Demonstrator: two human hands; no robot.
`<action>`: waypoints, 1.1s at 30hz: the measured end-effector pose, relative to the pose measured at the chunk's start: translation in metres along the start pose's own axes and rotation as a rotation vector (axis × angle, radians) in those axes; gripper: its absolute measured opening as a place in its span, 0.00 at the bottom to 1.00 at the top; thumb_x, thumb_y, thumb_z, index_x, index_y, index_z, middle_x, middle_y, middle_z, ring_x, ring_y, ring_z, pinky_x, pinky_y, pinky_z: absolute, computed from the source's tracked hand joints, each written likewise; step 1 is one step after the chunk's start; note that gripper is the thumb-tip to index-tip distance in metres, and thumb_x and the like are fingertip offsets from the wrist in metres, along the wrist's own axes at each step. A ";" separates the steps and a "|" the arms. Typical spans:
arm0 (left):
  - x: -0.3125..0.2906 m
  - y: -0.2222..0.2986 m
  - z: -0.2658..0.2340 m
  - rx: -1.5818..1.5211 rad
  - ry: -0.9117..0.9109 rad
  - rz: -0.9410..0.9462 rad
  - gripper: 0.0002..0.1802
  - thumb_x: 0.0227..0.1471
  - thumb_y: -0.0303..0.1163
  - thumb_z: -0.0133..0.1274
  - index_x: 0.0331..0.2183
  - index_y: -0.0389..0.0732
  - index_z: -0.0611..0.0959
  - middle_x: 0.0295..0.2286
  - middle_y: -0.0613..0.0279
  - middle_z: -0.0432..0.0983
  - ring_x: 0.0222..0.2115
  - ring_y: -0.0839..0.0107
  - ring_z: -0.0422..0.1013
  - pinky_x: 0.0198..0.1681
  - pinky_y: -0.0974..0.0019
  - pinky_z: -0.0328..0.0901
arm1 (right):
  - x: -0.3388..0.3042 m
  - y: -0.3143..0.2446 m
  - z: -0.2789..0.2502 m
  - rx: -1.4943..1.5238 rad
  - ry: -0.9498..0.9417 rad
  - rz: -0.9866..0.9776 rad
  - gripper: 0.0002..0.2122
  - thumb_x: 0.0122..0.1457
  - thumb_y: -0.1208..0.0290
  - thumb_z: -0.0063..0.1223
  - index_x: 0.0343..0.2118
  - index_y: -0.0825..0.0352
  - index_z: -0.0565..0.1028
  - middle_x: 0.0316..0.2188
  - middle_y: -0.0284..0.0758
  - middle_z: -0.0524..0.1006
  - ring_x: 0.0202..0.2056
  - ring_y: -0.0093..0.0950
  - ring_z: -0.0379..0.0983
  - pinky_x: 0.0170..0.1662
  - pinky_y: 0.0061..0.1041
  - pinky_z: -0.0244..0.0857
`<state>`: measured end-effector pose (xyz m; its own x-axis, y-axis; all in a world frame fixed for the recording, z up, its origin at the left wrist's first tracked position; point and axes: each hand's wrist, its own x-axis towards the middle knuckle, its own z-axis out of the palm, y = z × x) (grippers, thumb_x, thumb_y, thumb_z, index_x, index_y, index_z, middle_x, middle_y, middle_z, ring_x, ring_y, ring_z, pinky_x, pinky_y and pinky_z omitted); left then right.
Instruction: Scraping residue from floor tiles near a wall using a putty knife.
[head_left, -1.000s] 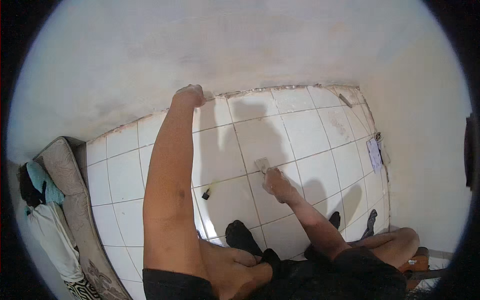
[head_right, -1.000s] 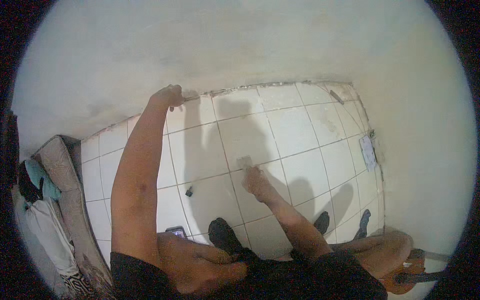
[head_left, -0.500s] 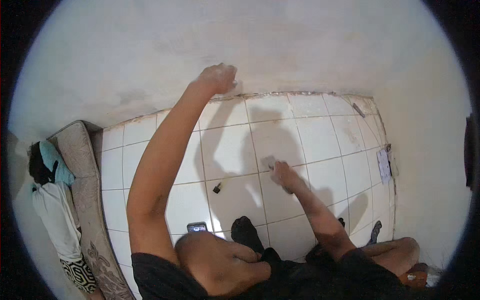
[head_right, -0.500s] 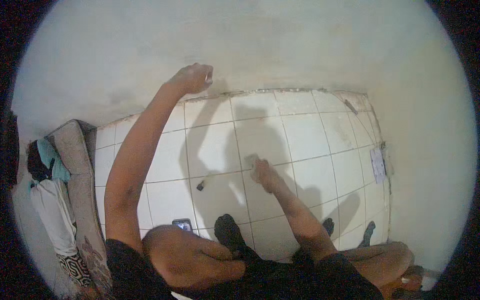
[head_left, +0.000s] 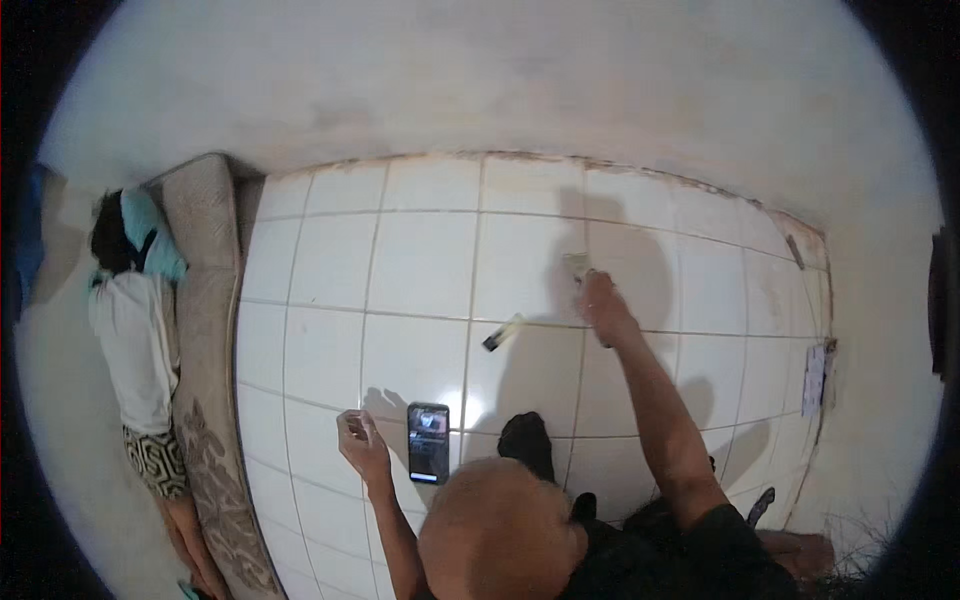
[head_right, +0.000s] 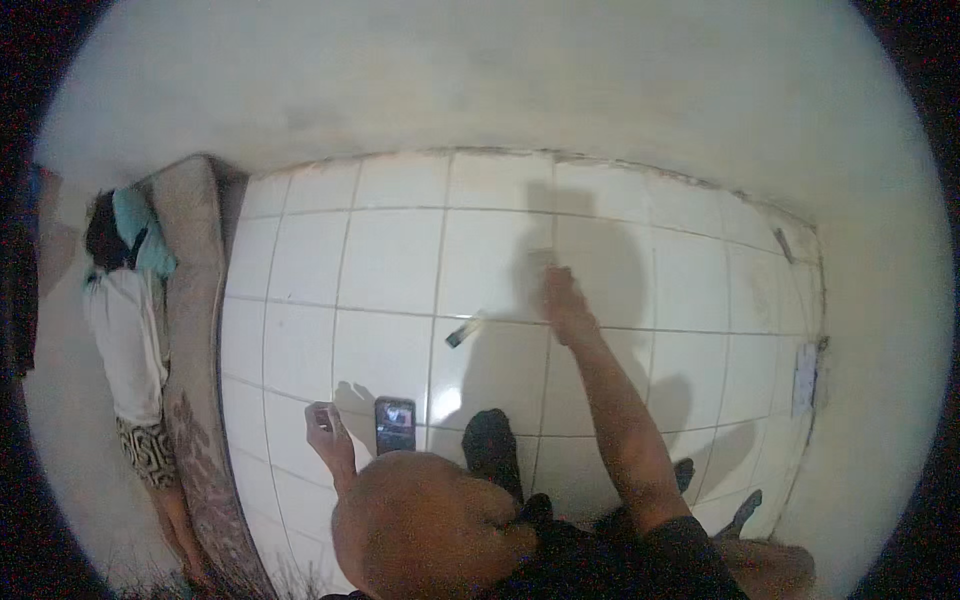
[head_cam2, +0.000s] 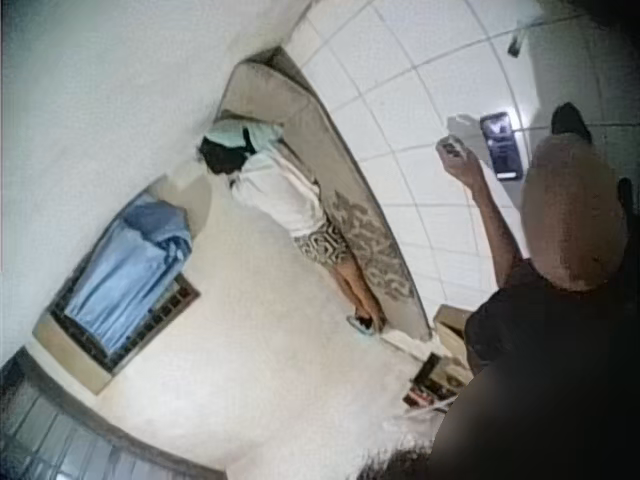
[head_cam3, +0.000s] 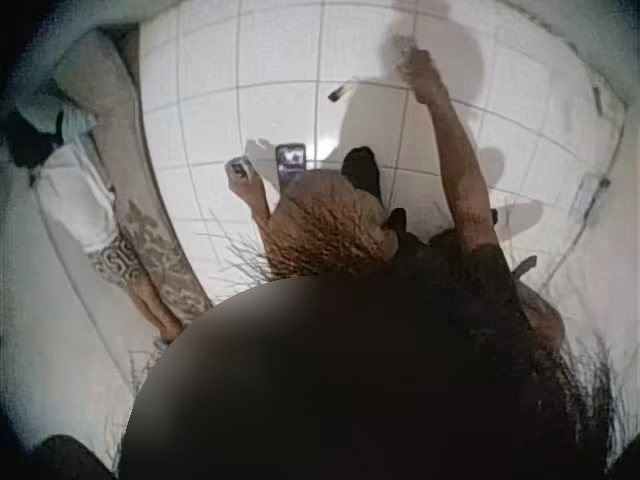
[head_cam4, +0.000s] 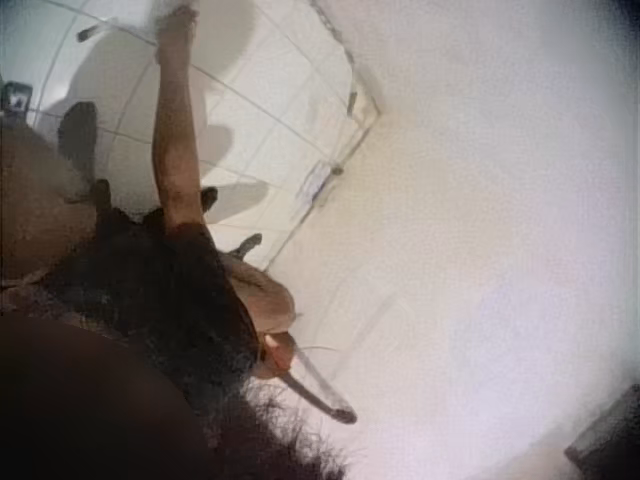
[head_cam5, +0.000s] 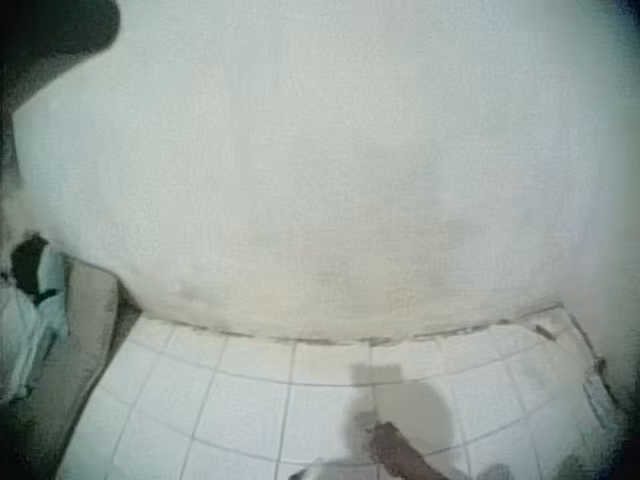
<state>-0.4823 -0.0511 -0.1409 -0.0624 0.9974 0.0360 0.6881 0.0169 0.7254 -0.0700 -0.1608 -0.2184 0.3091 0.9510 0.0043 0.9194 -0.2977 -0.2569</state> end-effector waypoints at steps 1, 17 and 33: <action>-0.005 -0.016 -0.006 0.001 0.017 0.034 0.06 0.51 0.29 0.50 0.29 0.36 0.73 0.20 0.60 0.67 0.20 0.71 0.62 0.25 0.67 0.59 | 0.000 0.002 -0.005 0.096 0.013 0.002 0.17 0.52 0.69 0.42 0.39 0.79 0.64 0.40 0.54 0.66 0.47 0.48 0.62 0.49 0.39 0.59; -0.010 0.006 -0.006 0.413 -0.609 0.263 0.37 0.31 0.42 0.67 0.43 0.40 0.68 0.43 0.50 0.62 0.48 0.50 0.55 0.51 0.50 0.53 | -0.046 -0.045 -0.048 0.304 -0.127 0.574 0.20 0.56 0.72 0.40 0.53 0.69 0.64 0.34 0.53 0.70 0.39 0.47 0.68 0.45 0.38 0.61; -0.018 -0.012 0.027 0.343 -0.480 0.174 0.21 0.40 0.37 0.60 0.35 0.37 0.72 0.36 0.49 0.62 0.41 0.50 0.57 0.47 0.48 0.52 | -0.039 -0.058 -0.049 0.229 -0.109 0.579 0.19 0.58 0.70 0.41 0.53 0.69 0.64 0.35 0.51 0.70 0.38 0.45 0.68 0.44 0.36 0.62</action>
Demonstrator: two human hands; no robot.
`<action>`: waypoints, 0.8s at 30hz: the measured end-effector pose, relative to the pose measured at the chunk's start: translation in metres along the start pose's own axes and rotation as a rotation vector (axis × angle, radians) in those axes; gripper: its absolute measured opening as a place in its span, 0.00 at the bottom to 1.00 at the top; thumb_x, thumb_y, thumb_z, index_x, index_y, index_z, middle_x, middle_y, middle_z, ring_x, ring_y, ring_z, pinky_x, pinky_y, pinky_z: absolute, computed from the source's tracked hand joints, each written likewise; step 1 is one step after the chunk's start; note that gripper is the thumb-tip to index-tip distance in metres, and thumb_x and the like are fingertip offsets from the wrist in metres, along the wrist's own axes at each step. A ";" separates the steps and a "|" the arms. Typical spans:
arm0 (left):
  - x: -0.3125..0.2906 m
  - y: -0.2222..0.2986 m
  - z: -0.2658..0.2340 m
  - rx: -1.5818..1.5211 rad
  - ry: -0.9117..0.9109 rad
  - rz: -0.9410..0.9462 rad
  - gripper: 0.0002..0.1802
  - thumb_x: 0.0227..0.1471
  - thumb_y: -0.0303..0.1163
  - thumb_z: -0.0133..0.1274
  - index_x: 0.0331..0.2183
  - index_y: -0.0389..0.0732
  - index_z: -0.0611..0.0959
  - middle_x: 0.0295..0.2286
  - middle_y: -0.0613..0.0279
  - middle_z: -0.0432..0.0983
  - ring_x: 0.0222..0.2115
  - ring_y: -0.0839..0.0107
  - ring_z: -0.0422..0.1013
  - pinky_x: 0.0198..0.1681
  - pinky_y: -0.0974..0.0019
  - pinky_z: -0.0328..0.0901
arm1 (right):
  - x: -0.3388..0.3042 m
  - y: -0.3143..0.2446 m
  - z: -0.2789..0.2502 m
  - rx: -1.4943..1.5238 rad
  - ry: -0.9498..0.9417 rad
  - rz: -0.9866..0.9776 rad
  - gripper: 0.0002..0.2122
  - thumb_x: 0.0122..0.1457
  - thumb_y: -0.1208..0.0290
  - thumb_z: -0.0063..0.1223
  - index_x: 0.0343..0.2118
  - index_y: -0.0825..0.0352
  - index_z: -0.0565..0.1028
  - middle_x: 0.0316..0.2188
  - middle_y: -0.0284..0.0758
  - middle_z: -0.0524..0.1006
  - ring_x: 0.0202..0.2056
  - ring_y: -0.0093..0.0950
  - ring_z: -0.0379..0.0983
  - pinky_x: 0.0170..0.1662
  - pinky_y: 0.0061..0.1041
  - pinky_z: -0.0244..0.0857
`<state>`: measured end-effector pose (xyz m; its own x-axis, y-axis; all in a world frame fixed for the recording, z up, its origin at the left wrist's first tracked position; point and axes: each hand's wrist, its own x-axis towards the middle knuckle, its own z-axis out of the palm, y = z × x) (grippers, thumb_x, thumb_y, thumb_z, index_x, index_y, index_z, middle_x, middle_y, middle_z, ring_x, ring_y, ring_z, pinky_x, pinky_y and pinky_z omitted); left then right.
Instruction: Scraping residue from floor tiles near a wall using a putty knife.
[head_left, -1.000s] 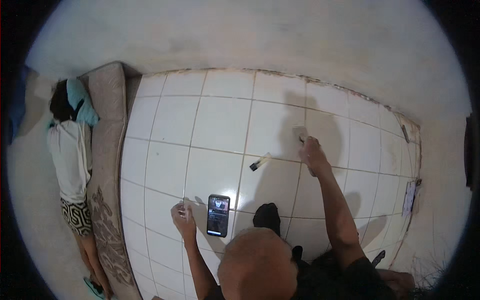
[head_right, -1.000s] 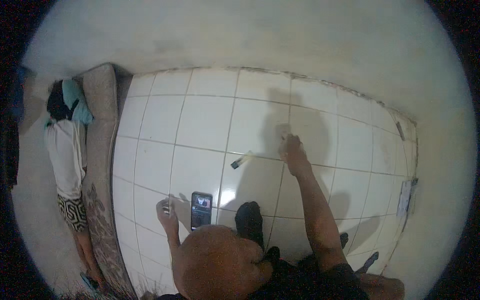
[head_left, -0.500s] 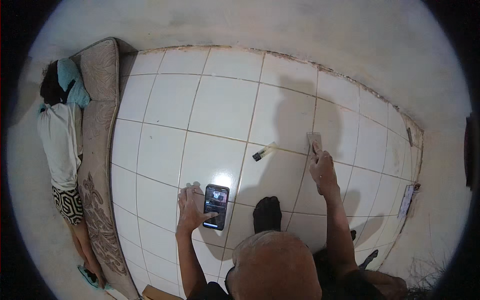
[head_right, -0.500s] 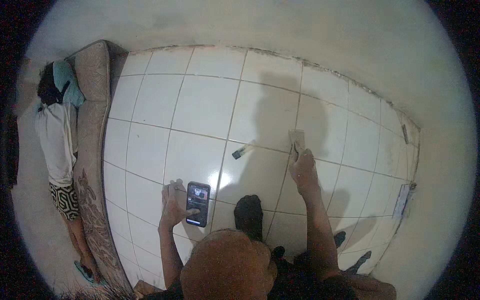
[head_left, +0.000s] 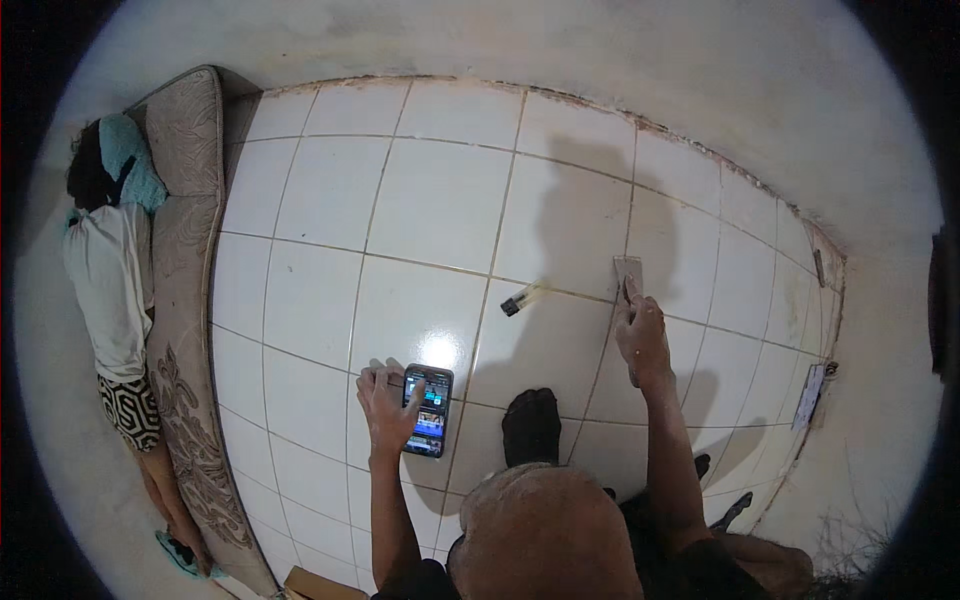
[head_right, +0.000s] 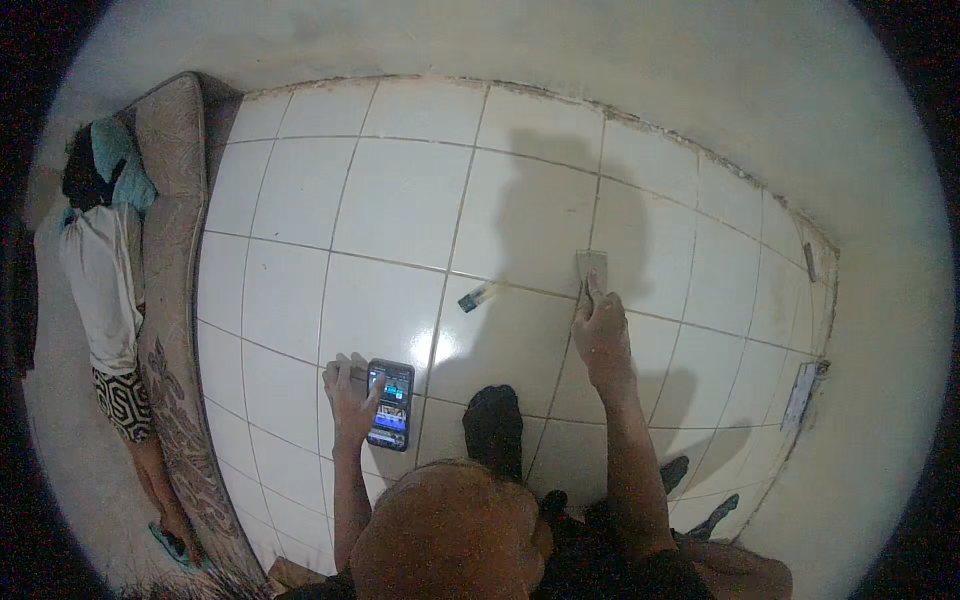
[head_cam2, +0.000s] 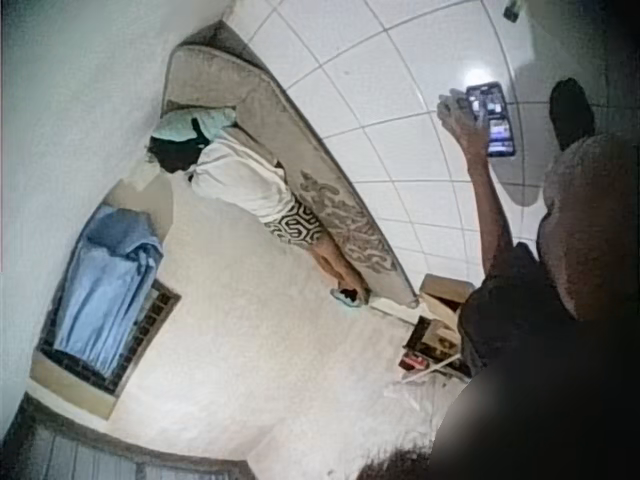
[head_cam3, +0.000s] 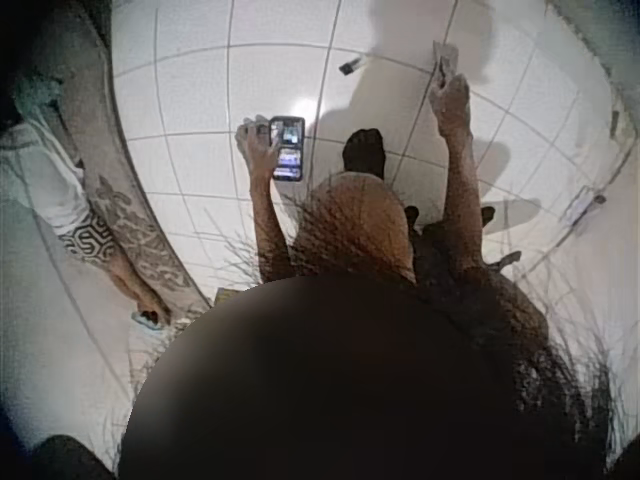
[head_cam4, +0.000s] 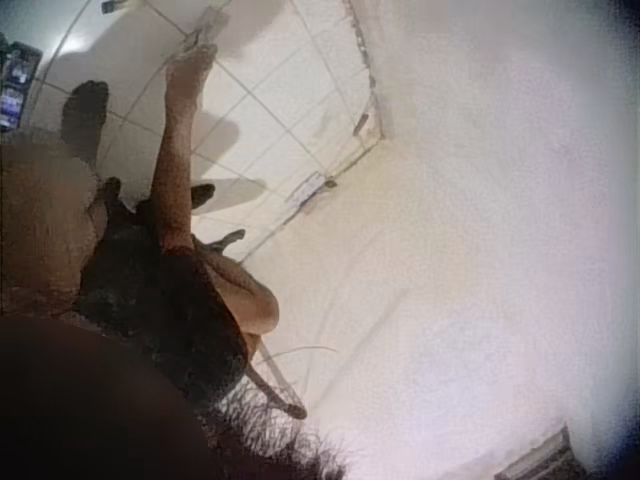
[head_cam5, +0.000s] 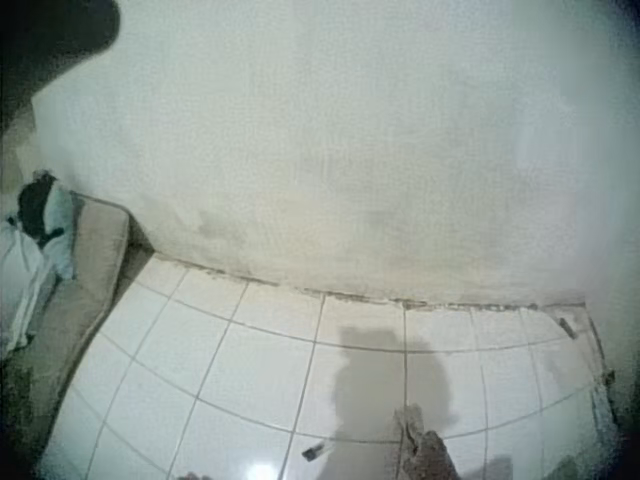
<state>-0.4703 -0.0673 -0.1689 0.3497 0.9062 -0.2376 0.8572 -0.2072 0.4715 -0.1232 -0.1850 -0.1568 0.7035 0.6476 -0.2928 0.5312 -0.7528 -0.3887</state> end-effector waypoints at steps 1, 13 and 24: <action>0.001 0.001 0.002 0.033 0.058 0.012 0.21 0.41 0.38 0.60 0.35 0.37 0.72 0.36 0.49 0.62 0.41 0.50 0.58 0.47 0.48 0.52 | 0.000 -0.001 -0.001 -0.009 -0.018 0.018 0.19 0.58 0.70 0.41 0.53 0.68 0.64 0.35 0.51 0.70 0.38 0.46 0.68 0.44 0.36 0.62; -0.001 0.017 0.006 0.031 0.104 -0.019 0.24 0.38 0.38 0.62 0.35 0.37 0.70 0.34 0.54 0.62 0.38 0.54 0.58 0.44 0.51 0.53 | 0.000 -0.004 -0.004 0.081 -0.018 0.054 0.19 0.57 0.70 0.42 0.52 0.68 0.64 0.35 0.51 0.71 0.38 0.45 0.68 0.44 0.36 0.61; -0.003 0.022 0.014 -0.019 0.142 -0.085 0.29 0.33 0.38 0.64 0.37 0.39 0.69 0.34 0.56 0.61 0.39 0.56 0.57 0.49 0.49 0.48 | 0.002 -0.004 -0.006 0.081 -0.026 0.060 0.20 0.57 0.71 0.42 0.54 0.67 0.63 0.35 0.50 0.70 0.40 0.44 0.67 0.45 0.36 0.60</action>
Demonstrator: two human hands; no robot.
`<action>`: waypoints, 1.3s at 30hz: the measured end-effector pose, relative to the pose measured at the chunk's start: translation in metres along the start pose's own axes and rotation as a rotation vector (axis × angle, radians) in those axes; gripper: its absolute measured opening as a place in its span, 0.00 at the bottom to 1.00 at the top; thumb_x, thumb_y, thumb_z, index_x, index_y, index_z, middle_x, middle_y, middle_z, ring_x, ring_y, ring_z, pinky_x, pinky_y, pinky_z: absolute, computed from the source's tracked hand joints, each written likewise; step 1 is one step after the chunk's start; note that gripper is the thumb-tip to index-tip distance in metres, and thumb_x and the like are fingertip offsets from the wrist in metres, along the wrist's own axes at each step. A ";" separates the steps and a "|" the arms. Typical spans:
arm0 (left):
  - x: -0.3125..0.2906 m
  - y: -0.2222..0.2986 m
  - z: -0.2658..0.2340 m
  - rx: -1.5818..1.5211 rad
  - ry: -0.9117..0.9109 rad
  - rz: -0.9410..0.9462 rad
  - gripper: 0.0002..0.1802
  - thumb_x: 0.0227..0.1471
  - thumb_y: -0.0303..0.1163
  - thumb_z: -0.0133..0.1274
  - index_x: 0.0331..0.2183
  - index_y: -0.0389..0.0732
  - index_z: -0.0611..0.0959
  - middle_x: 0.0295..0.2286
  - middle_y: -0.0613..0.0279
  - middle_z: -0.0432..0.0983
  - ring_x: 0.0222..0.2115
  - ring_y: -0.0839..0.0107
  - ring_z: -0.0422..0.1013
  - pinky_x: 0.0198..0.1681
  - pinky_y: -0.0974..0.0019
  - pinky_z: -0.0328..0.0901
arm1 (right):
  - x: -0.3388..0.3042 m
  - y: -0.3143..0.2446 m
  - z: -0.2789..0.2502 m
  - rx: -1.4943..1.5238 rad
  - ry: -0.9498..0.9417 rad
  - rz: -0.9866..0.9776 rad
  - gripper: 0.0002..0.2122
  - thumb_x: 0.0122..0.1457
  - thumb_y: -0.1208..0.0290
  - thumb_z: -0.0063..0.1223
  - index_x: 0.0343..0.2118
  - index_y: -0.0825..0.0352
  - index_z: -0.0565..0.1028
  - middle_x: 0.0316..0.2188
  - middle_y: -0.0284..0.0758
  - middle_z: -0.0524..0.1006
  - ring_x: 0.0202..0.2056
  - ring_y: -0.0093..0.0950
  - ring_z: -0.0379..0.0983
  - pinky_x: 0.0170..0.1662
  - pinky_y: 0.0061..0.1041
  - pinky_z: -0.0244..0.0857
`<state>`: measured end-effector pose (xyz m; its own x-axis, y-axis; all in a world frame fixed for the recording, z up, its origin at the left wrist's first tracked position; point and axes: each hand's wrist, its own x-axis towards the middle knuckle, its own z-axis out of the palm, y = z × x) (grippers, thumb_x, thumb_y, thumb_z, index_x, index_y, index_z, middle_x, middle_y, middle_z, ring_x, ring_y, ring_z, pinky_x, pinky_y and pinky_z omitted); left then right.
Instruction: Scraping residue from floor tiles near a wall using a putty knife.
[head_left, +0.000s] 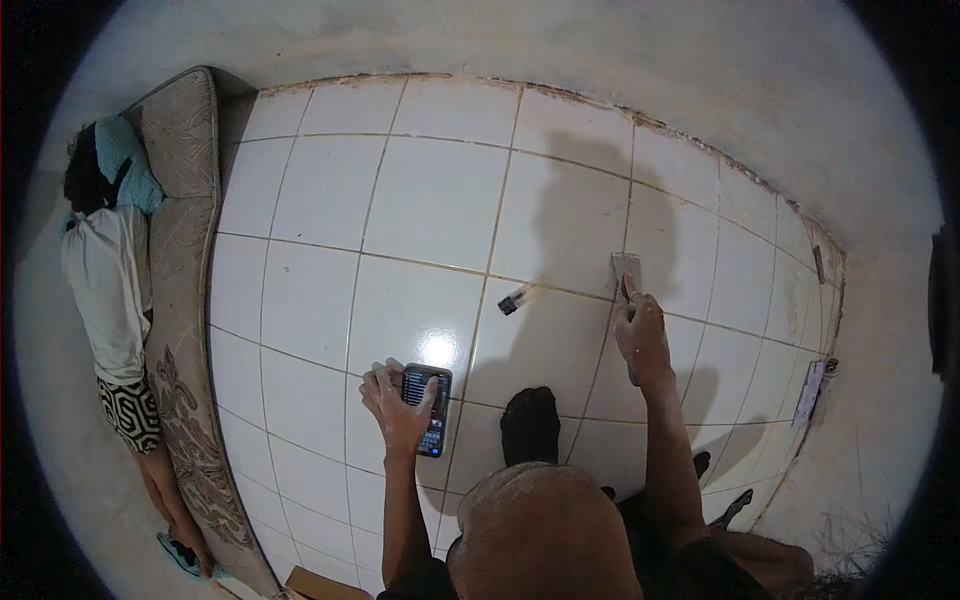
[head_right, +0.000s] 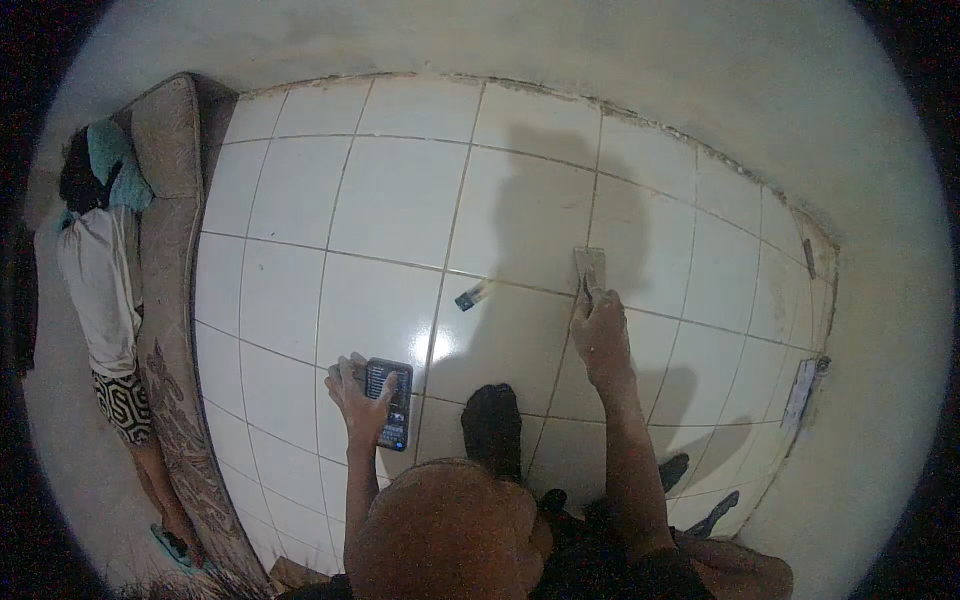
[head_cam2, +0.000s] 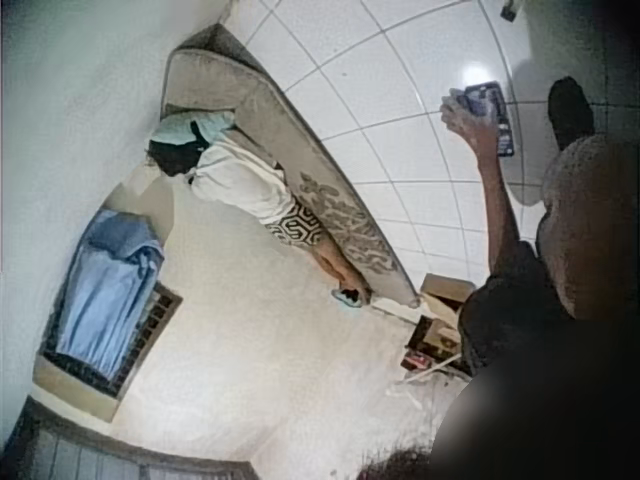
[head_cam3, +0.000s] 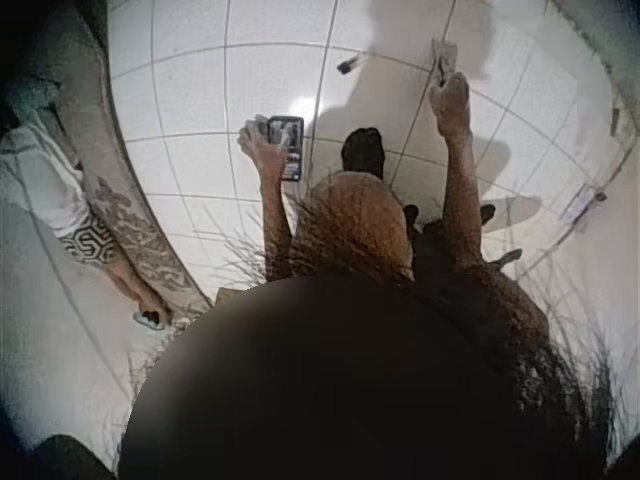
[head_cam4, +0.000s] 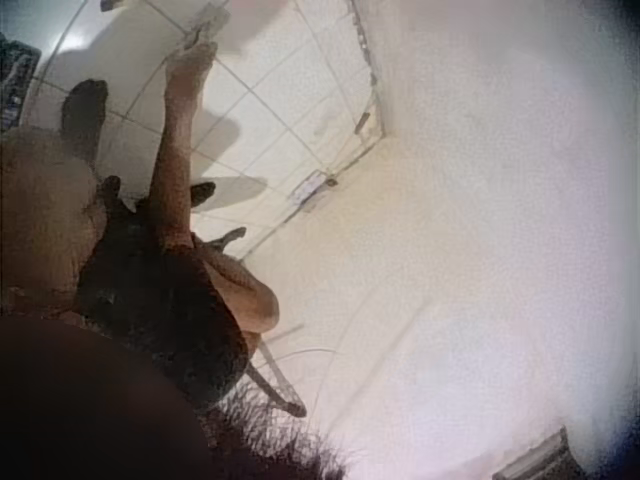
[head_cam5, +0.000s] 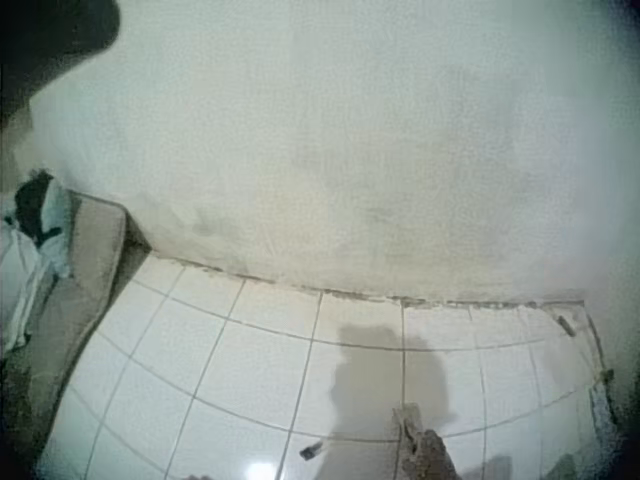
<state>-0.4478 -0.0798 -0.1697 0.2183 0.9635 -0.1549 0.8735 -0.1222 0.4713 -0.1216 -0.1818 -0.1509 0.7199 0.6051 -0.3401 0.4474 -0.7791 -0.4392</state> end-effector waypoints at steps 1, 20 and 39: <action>0.000 0.001 -0.001 0.000 0.001 0.003 0.30 0.33 0.39 0.65 0.37 0.38 0.69 0.35 0.56 0.61 0.39 0.55 0.57 0.49 0.49 0.48 | 0.000 0.000 0.000 0.013 -0.013 0.026 0.20 0.57 0.71 0.42 0.54 0.67 0.63 0.35 0.50 0.70 0.40 0.44 0.67 0.46 0.36 0.60; -0.036 0.000 -0.009 0.236 -0.093 0.007 0.50 0.25 0.56 0.66 0.46 0.37 0.63 0.41 0.54 0.60 0.45 0.54 0.55 0.49 0.47 0.47 | -0.001 -0.003 -0.001 0.037 -0.007 -0.013 0.19 0.58 0.71 0.41 0.53 0.70 0.63 0.35 0.52 0.70 0.39 0.45 0.68 0.44 0.36 0.60; 0.021 -0.012 -0.018 0.290 0.118 -0.110 0.43 0.36 0.48 0.62 0.53 0.49 0.63 0.49 0.42 0.53 0.50 0.45 0.52 0.50 0.42 0.50 | -0.001 -0.003 0.003 0.051 -0.014 0.013 0.20 0.59 0.71 0.39 0.55 0.68 0.61 0.31 0.51 0.69 0.34 0.43 0.69 0.40 0.38 0.62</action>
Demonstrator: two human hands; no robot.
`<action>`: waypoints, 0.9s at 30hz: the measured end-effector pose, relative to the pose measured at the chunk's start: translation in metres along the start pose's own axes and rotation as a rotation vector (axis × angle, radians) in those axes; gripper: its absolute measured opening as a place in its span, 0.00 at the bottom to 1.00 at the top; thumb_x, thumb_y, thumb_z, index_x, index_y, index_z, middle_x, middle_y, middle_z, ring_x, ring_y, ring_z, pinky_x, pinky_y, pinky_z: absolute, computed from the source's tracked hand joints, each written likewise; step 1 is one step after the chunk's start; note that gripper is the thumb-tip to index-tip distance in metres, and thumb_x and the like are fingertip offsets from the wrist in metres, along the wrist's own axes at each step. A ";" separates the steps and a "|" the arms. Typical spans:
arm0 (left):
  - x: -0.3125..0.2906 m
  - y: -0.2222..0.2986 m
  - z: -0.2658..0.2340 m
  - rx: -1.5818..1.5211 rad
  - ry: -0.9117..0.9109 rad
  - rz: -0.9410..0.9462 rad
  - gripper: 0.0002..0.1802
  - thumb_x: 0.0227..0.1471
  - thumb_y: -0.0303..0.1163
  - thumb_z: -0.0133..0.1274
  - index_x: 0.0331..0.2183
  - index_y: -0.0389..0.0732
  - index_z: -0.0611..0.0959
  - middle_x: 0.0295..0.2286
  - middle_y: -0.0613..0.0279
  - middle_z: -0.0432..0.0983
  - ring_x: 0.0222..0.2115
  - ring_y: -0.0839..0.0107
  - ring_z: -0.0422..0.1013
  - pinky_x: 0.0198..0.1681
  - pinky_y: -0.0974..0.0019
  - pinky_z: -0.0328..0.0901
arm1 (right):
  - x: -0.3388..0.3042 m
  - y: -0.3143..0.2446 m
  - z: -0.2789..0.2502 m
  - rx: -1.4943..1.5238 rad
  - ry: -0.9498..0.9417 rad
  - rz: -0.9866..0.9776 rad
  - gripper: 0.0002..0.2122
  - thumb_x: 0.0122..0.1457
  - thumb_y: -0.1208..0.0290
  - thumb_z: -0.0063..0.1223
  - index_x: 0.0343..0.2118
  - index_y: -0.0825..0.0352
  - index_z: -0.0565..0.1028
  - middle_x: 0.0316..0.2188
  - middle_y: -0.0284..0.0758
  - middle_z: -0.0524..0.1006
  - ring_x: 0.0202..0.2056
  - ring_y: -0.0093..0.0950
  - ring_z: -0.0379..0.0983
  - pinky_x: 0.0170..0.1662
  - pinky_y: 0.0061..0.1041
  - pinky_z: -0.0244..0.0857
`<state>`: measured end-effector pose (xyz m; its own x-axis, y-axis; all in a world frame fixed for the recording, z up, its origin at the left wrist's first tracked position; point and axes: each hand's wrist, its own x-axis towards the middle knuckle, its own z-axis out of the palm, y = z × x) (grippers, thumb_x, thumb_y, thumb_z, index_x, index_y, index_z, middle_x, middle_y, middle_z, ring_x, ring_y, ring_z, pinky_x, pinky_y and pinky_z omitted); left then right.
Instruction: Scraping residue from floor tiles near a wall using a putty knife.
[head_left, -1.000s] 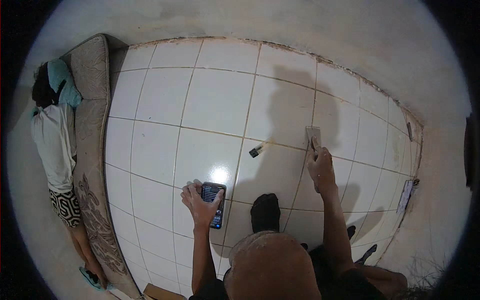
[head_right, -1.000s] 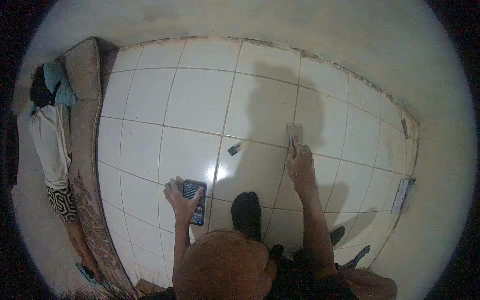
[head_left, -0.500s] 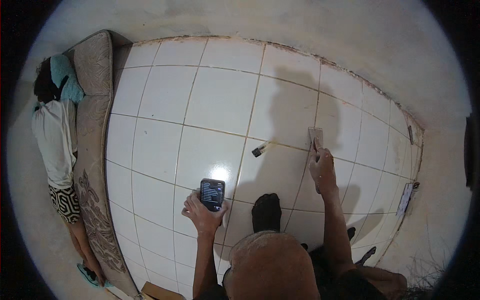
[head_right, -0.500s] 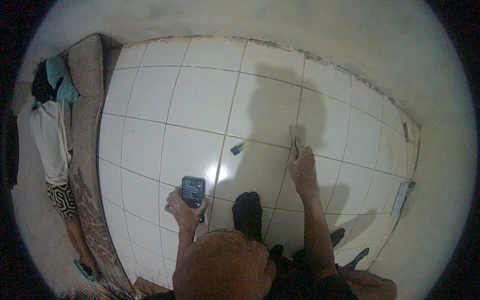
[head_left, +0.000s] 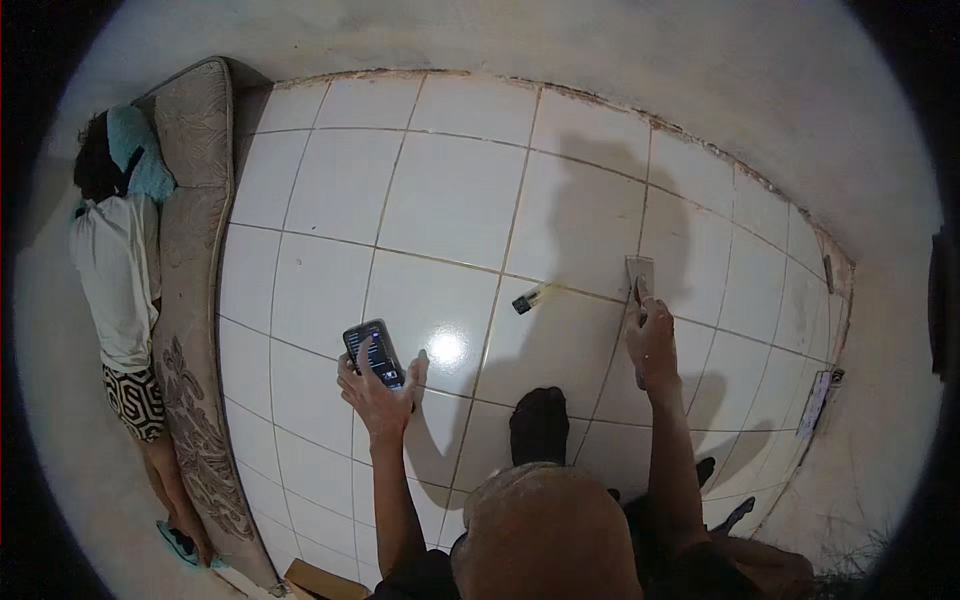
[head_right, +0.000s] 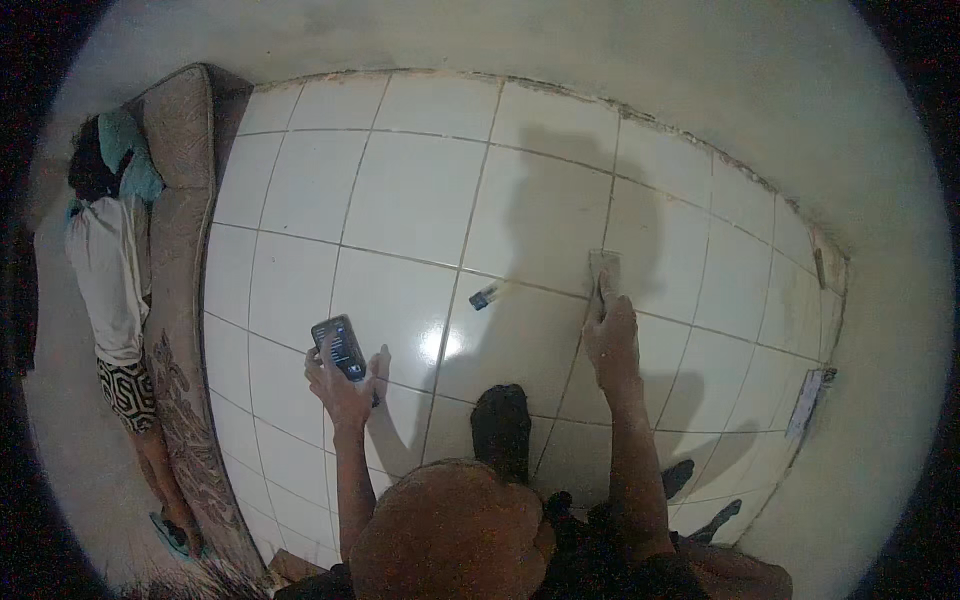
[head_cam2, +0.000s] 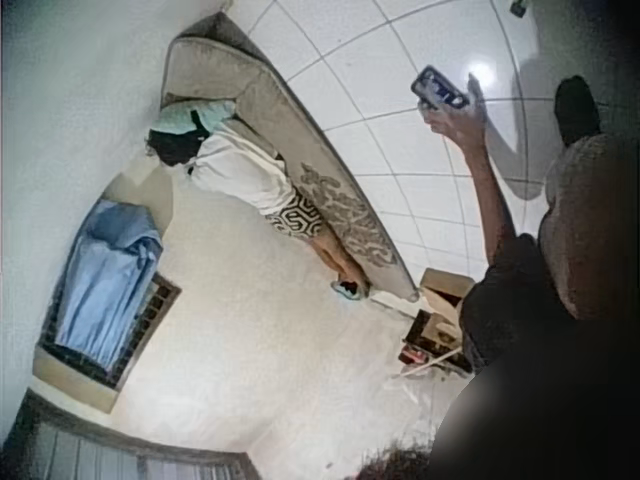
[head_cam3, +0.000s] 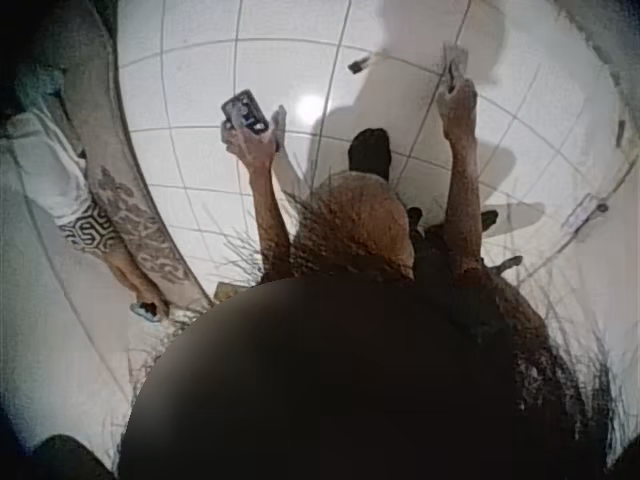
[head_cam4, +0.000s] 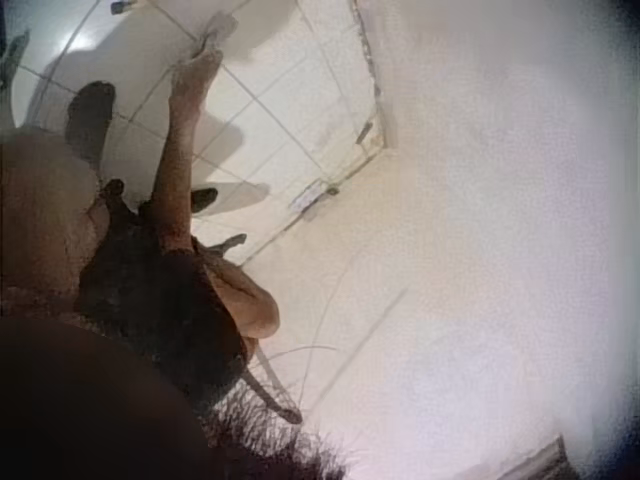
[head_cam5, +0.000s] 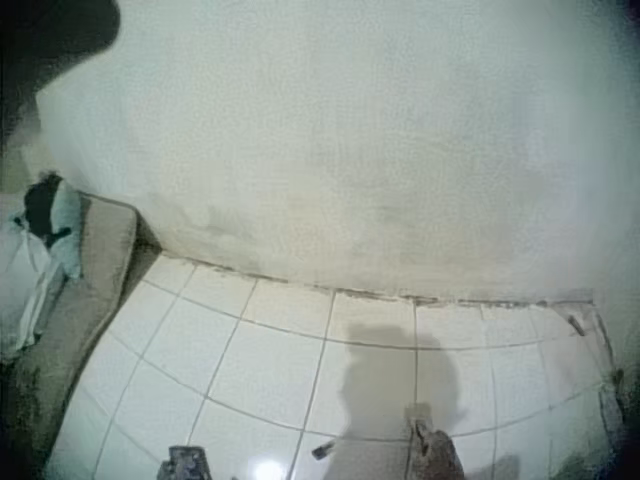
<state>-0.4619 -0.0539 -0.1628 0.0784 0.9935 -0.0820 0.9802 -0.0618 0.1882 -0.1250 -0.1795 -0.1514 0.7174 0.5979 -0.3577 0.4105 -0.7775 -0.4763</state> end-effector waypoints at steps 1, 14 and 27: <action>-0.002 0.001 -0.001 -0.018 -0.019 0.011 0.42 0.38 0.46 0.61 0.54 0.51 0.61 0.50 0.39 0.52 0.51 0.43 0.51 0.51 0.40 0.49 | 0.000 0.000 0.000 0.021 -0.017 0.013 0.20 0.59 0.71 0.39 0.54 0.68 0.62 0.31 0.51 0.70 0.34 0.44 0.69 0.40 0.38 0.62; -0.002 0.009 -0.003 0.086 -0.060 -0.007 0.42 0.40 0.51 0.59 0.56 0.58 0.59 0.51 0.39 0.49 0.52 0.43 0.50 0.50 0.38 0.48 | -0.002 0.007 0.005 -0.051 0.030 -0.038 0.22 0.57 0.72 0.41 0.56 0.65 0.60 0.31 0.48 0.71 0.35 0.39 0.69 0.41 0.34 0.61; -0.040 -0.062 0.023 -0.779 0.259 -0.442 0.15 0.50 0.29 0.53 0.39 0.31 0.76 0.33 0.57 0.70 0.32 0.70 0.66 0.36 0.69 0.63 | -0.001 0.011 0.009 0.025 0.089 -0.085 0.20 0.56 0.73 0.43 0.54 0.67 0.64 0.26 0.48 0.71 0.28 0.38 0.68 0.36 0.33 0.61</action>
<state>-0.5212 -0.0922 -0.1937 -0.4080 0.9075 -0.0999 0.5051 0.3155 0.8033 -0.1267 -0.1869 -0.1634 0.7282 0.6410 -0.2426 0.4588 -0.7188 -0.5223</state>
